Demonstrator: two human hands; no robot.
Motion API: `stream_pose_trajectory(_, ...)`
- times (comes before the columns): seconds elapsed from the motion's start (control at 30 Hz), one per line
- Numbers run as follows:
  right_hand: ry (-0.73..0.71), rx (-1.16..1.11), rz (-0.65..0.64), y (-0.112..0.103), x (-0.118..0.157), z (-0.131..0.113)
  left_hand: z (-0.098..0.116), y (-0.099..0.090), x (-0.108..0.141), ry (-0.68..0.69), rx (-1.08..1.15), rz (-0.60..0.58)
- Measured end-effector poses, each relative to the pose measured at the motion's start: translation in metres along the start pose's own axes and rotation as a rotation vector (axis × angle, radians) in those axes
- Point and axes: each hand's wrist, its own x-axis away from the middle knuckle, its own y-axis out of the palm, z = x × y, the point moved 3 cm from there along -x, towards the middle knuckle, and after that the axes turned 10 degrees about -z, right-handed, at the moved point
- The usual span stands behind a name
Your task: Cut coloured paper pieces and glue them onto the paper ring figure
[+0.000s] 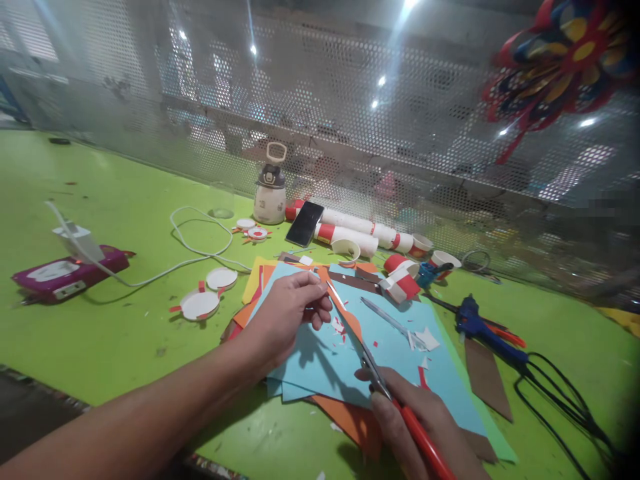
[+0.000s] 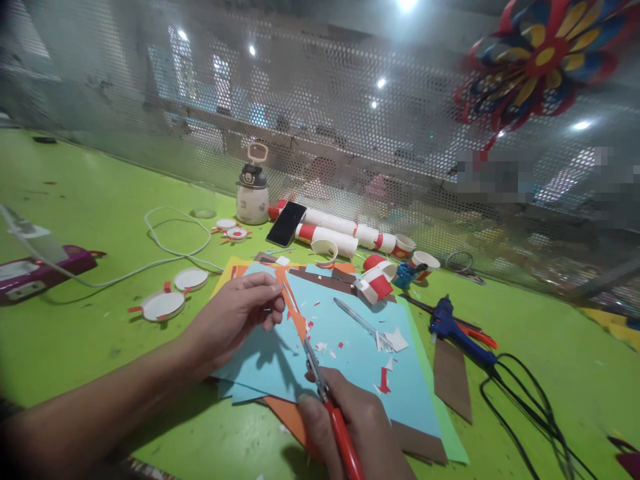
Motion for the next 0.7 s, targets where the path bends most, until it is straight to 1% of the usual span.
stream_pose_trajectory(0.17, 0.008, -0.037, -0.025, 0.000, 0.001, 0.000, 0.000, 0.000, 0.000, -0.002, 0.003, 0.001)
stream_pose_trajectory(0.3, 0.042, -0.041, -0.055, 0.000, 0.001, 0.005, 0.001, 0.001, 0.001, -0.014, -0.003, -0.002)
stream_pose_trajectory(0.4, 0.021, -0.051, -0.086, 0.001, 0.001, 0.010, 0.001, 0.001, 0.001, -0.019, -0.009, -0.004)
stream_pose_trajectory(0.47, -0.014, -0.059, -0.073, 0.001, 0.001, 0.011, 0.001, 0.000, 0.001, -0.014, -0.013, -0.010)
stream_pose_trajectory(0.53, -0.039, -0.054, -0.027, 0.000, 0.001, 0.011, 0.001, 0.000, 0.001, -0.012, -0.022, -0.014)
stream_pose_trajectory(0.6, -0.029, -0.036, 0.020, 0.000, 0.003, 0.011, 0.000, 0.000, 0.001, -0.009, -0.032, -0.024)
stream_pose_trajectory(0.7, 0.011, -0.023, 0.011, 0.000, 0.003, 0.010, -0.001, 0.000, 0.001, -0.010, -0.039, -0.025)
